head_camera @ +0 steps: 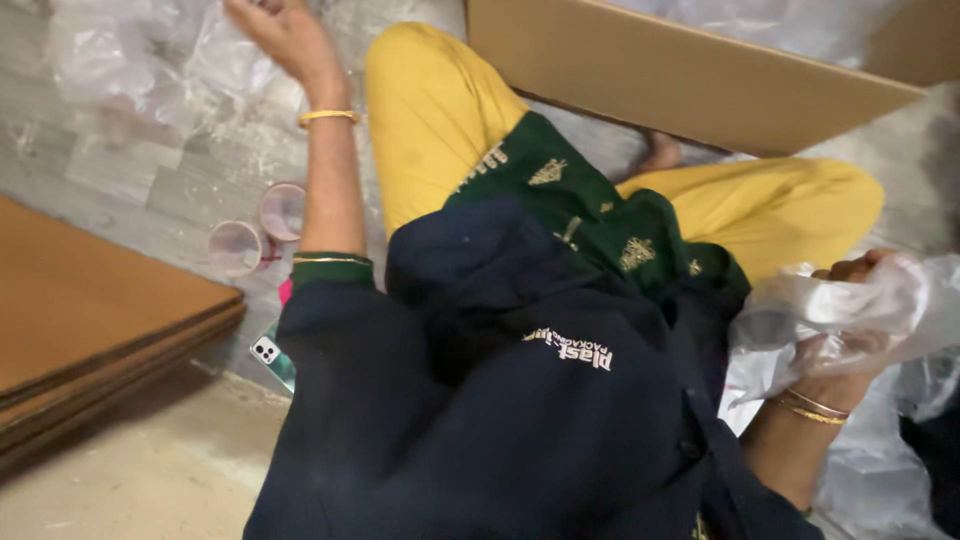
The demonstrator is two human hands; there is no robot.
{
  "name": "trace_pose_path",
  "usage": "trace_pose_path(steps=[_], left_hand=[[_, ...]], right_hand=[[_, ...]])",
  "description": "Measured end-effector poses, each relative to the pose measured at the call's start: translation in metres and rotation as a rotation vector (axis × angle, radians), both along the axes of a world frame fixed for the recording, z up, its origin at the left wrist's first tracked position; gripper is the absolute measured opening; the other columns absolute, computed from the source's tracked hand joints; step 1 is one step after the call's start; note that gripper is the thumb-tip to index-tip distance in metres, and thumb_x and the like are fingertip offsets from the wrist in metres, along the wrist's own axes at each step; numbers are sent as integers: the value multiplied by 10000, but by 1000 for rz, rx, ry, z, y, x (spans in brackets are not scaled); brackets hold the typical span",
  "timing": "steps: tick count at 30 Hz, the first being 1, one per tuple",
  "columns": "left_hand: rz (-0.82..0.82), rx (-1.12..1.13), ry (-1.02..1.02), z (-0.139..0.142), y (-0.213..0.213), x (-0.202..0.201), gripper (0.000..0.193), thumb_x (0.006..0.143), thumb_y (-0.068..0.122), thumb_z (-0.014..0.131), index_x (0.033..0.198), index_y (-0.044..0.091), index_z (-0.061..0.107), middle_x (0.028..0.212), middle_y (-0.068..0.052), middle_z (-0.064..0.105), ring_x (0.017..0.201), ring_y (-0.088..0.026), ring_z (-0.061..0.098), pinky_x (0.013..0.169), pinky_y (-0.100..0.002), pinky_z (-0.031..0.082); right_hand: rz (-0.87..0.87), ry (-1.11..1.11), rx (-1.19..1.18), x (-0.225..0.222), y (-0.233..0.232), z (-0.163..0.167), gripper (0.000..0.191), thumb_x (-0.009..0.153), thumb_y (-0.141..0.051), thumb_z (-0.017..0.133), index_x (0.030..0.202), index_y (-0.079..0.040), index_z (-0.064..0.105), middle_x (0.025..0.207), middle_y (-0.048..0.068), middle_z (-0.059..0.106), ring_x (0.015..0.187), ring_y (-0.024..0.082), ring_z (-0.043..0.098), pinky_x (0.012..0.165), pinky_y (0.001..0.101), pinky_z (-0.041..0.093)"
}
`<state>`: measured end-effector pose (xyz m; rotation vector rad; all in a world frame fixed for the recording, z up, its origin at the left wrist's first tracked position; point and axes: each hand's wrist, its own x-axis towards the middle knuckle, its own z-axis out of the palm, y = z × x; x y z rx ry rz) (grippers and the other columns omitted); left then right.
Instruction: The person sits on the floor and packs clear plastic containers into small plastic bags, then places the bagged containers into a large cardboard box. They repeat the bagging cycle, occasionally taking containers from a pile and adjusting the box flap.
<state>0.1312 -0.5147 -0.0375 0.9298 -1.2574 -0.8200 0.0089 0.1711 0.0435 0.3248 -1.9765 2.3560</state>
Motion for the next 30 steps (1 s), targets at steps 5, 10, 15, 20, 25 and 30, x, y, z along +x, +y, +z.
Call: trace_pose_path(steps=[5, 10, 15, 20, 25, 30], left_hand=[[24, 43, -756, -12, -41, 73, 725, 770, 245, 924, 1317, 87, 475, 1335, -173, 485, 1289, -376, 428, 1085, -502, 401], [-223, 265, -1241, -13, -60, 97, 1121, 715, 468, 959, 1540, 111, 289, 1572, -292, 159, 1450, -542, 100, 1078, -738, 216], [-331, 280, -1437, -34, -48, 99, 1152, 696, 482, 919, 1590, 174, 258, 1642, -282, 64, 1489, -539, 54, 1064, -778, 238], [-283, 61, -1428, -52, -47, 105, 1029, 719, 441, 931, 1519, 100, 381, 1598, -322, 198, 1448, -534, 193, 1066, -725, 302], [-330, 83, -1406, -56, -52, 109, 904, 744, 438, 921, 1428, 79, 451, 1548, -291, 277, 1411, -474, 260, 1057, -718, 280], [-232, 62, -1176, -63, -20, 83, 760, 807, 353, 877, 1409, 93, 494, 1532, -270, 339, 1400, -464, 292, 1036, -662, 295]], right_hand=[[58, 13, 55, 5, -32, -5, 132, 1106, -108, 659, 1130, -23, 562, 1006, 88, 651, 875, 170, 632, 862, 301, 562], [91, 29, 89, 5, -54, -4, 133, 1131, -105, 648, 1139, -22, 545, 1009, 95, 643, 861, 169, 620, 851, 292, 555], [160, 22, 143, 9, -65, -10, 136, 1156, -103, 636, 1148, -21, 528, 1012, 101, 635, 847, 169, 607, 840, 282, 549], [271, 30, 85, 6, -73, -15, 140, 1144, -105, 643, 1109, -24, 534, 1002, 100, 630, 846, 175, 604, 847, 282, 543], [221, 38, 93, 6, -86, -6, 104, 1118, -61, 643, 1132, -45, 541, 1031, 80, 617, 895, 176, 618, 855, 294, 557], [112, 50, 76, 14, -90, 8, 124, 1091, -18, 644, 1155, -65, 549, 1060, 60, 603, 944, 176, 632, 863, 306, 571]])
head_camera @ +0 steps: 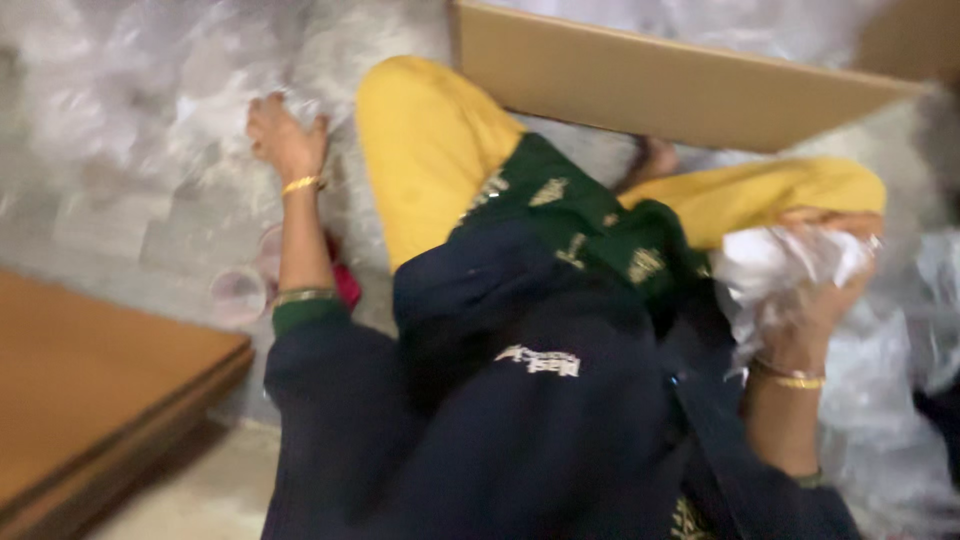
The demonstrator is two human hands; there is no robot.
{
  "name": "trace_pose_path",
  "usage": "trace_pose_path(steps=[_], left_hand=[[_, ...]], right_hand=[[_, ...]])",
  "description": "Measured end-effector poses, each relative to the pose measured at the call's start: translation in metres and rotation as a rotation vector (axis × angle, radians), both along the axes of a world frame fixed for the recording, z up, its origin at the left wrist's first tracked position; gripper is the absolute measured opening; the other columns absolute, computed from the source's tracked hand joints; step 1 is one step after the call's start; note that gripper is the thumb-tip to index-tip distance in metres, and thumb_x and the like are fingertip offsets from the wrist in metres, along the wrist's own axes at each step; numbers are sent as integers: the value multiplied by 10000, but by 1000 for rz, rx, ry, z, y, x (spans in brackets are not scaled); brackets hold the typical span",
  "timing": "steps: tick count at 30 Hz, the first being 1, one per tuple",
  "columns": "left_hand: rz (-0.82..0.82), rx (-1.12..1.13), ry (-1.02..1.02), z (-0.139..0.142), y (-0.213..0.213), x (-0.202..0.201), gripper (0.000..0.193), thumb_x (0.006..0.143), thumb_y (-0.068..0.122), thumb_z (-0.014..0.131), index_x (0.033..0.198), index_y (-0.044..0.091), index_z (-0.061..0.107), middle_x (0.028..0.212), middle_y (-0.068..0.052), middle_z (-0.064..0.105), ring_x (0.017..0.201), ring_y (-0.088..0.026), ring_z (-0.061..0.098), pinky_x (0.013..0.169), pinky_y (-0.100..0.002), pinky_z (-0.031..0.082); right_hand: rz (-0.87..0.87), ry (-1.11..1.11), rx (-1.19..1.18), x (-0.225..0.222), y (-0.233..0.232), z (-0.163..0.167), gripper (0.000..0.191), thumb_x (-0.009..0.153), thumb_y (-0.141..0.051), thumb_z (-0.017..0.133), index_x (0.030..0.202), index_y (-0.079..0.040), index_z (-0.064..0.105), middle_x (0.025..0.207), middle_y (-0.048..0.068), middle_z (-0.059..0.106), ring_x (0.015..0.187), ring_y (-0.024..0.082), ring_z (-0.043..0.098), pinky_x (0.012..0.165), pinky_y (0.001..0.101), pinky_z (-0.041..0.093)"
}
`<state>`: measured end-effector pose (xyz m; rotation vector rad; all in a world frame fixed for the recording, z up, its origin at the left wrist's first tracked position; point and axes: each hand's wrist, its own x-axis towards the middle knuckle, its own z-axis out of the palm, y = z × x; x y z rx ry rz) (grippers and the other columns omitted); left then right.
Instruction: The person sits on the floor and packs clear plastic containers into small plastic bags, then places the bagged containers into a large cardboard box. They repeat the bagging cycle, occasionally taking containers from a pile and adjusting the box flap.
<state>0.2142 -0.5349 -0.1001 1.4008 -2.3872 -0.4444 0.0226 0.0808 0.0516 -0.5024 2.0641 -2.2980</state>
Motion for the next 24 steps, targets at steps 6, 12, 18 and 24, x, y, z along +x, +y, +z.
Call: trace_pose_path(steps=[6, 12, 18, 24], left_hand=[[-339, -204, 714, 59, 107, -69, 362, 986, 79, 729, 1306, -1, 579, 1358, -167, 570, 1350, -359, 493, 1216, -500, 353], [-892, 540, 926, 145, 290, -114, 526, 1015, 260, 753, 1400, 21, 485, 1325, -105, 549, 1151, -231, 565, 1077, -388, 462], [-1740, 920, 394, 148, 445, -126, 949, 836, 327, 906, 1529, 68, 313, 1487, -140, 487, 1393, -308, 539, 1189, -420, 446], [-1606, 1046, 518, 103, 478, -112, 818, 930, 177, 823, 1521, -7, 288, 1429, -170, 536, 1319, -288, 570, 1149, -407, 457]], right_hand=[[-174, -49, -122, -10, 10, 0, 114, 1028, -63, 659, 1119, -70, 591, 1014, 64, 622, 881, 150, 600, 782, 280, 527], [-155, -41, -195, 4, 1, 7, 93, 982, -115, 658, 1052, -65, 622, 990, 29, 595, 822, 113, 539, 741, 261, 473], [-24, 86, -146, 31, -8, 20, 84, 1038, -103, 622, 1093, -42, 636, 1026, 60, 659, 924, 135, 645, 826, 292, 520], [-175, -70, -300, 31, 9, 25, 93, 1063, -85, 639, 1136, -31, 619, 1079, 38, 617, 953, 85, 590, 889, 257, 482]])
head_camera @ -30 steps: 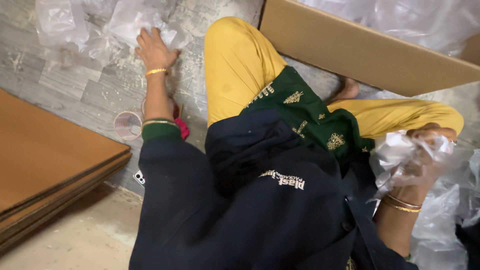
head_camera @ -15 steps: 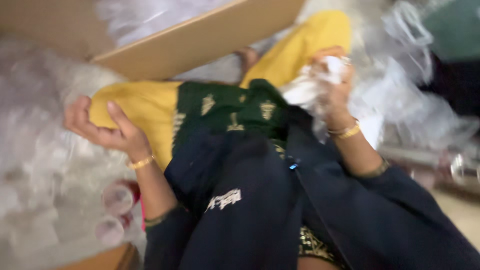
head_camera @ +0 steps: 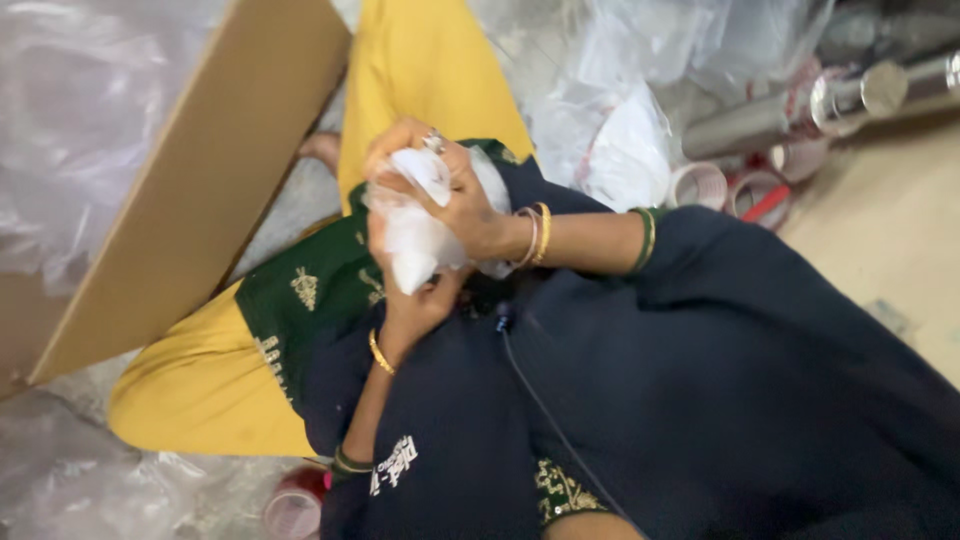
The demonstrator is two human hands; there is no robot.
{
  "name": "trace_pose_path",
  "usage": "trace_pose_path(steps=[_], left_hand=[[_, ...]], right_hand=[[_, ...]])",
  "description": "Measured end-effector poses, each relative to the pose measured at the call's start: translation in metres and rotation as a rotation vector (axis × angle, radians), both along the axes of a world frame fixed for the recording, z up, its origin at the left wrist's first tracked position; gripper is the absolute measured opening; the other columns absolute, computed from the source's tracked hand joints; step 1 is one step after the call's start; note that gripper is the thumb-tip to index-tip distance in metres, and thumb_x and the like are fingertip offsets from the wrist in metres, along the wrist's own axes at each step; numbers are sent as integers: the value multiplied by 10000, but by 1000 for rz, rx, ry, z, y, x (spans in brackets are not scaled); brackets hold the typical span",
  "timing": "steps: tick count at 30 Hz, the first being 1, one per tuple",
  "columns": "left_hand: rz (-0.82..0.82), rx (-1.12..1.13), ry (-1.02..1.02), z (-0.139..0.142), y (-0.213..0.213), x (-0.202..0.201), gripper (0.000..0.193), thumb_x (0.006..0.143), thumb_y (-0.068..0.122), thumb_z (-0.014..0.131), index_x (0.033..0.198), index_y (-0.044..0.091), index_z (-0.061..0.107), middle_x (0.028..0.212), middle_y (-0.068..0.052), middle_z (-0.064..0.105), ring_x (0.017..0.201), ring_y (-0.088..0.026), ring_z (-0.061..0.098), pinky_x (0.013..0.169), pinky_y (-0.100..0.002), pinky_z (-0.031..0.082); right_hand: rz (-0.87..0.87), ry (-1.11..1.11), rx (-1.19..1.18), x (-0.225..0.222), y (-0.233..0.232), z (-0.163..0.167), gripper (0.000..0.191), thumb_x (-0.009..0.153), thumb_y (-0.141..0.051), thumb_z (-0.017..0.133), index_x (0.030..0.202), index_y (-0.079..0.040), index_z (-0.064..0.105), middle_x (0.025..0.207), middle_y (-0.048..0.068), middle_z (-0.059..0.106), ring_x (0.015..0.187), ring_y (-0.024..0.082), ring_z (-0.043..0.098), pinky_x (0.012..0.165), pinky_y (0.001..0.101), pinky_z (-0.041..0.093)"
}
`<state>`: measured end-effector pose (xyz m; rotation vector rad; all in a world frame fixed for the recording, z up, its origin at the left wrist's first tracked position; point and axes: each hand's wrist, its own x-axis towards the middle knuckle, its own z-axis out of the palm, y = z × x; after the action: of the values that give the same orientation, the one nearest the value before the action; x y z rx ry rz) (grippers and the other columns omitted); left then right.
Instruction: The person sits on the floor and packs clear plastic containers into small plastic bags, then places the bagged containers into a large cardboard box. They repeat the bagging cycle, occasionally taking containers from a pile and adjusting the box flap.
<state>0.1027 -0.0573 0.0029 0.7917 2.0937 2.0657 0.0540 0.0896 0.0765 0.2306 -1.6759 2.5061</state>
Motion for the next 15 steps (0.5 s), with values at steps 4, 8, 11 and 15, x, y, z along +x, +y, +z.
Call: trace_pose_path(steps=[4, 8, 11, 15], left_hand=[[341, 74, 64, -11, 10, 6, 601, 912, 96, 770, 1391, -31, 432, 1298, -140, 605, 1180, -246, 622, 1052, -379, 506], [319, 162, -40, 4, 10, 2, 368, 968, 15, 734, 1264, -8, 517, 1189, -121, 624, 1086, -210, 636, 985, -345, 520], [274, 230, -128, 20, 12, 1, 247, 1012, -25, 681, 1231, -3, 569, 1179, -125, 632, 1059, -190, 623, 973, -318, 501], [152, 373, -204, 34, 23, 1, 405, 1007, -24, 637, 1379, 32, 488, 1403, -132, 558, 1201, -195, 579, 1069, -340, 501]], right_hand=[[67, 18, -28, 9, 17, 8, 138, 1071, -119, 626, 1185, -43, 604, 1108, 22, 600, 989, 83, 574, 913, 251, 479], [139, 470, 533, 24, 45, 20, 226, 1035, -121, 666, 1239, -55, 595, 1239, 88, 564, 1165, 246, 532, 1051, 376, 418], [130, 555, 750, 30, 64, 19, 234, 935, -117, 731, 1147, -124, 631, 1256, 161, 524, 1179, 346, 486, 1037, 455, 394], [103, 499, 840, 28, 123, -2, 203, 976, -93, 765, 1078, -131, 595, 1286, 104, 531, 1244, 314, 532, 1079, 418, 444]])
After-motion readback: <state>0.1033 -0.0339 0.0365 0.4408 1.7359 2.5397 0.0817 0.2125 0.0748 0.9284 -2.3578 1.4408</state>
